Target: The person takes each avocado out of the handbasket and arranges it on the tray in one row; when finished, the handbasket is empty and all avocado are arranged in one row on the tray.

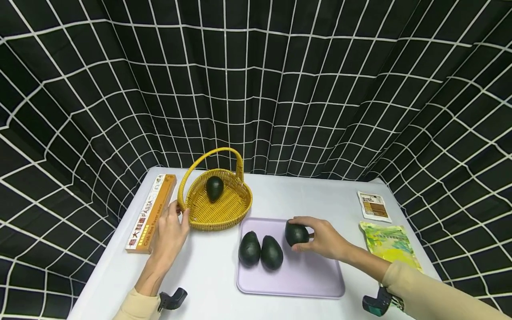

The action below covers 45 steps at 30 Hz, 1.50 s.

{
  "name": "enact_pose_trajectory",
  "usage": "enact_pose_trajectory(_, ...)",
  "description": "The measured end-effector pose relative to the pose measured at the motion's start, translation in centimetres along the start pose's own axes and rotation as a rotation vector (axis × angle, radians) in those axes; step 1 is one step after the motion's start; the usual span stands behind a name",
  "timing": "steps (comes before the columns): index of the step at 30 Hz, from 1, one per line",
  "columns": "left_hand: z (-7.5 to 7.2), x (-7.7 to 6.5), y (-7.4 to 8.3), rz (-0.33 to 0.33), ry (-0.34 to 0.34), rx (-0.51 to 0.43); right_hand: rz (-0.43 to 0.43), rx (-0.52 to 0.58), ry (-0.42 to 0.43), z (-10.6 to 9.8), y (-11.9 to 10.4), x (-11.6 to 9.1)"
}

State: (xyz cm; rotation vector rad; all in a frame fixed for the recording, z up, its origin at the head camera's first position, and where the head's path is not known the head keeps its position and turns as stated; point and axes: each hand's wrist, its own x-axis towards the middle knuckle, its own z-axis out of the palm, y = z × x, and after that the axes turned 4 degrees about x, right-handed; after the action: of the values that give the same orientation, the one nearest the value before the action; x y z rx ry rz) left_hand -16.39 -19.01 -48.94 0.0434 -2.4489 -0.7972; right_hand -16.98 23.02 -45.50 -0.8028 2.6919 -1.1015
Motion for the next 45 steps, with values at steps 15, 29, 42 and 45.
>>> enact_pose_trajectory(15, 0.0, 0.0, 0.1, 0.006, 0.006, -0.012, -0.016, -0.078, 0.002, 2.8, 1.8, -3.1)
enact_pose_trajectory(29, 0.0, 0.0, 0.1, 0.000, -0.009, -0.006, -0.008, -0.083, -0.011, 3.6, 1.7, -3.1)
enact_pose_trajectory(42, 0.0, 0.1, 0.1, -0.030, -0.026, 0.031, 0.034, -0.086, -0.015, 3.5, 1.5, -2.9)
enact_pose_trajectory(45, 0.0, 0.2, 0.2, -0.031, -0.028, 0.026, 0.044, -0.085, -0.013, 3.5, 1.4, -2.9)
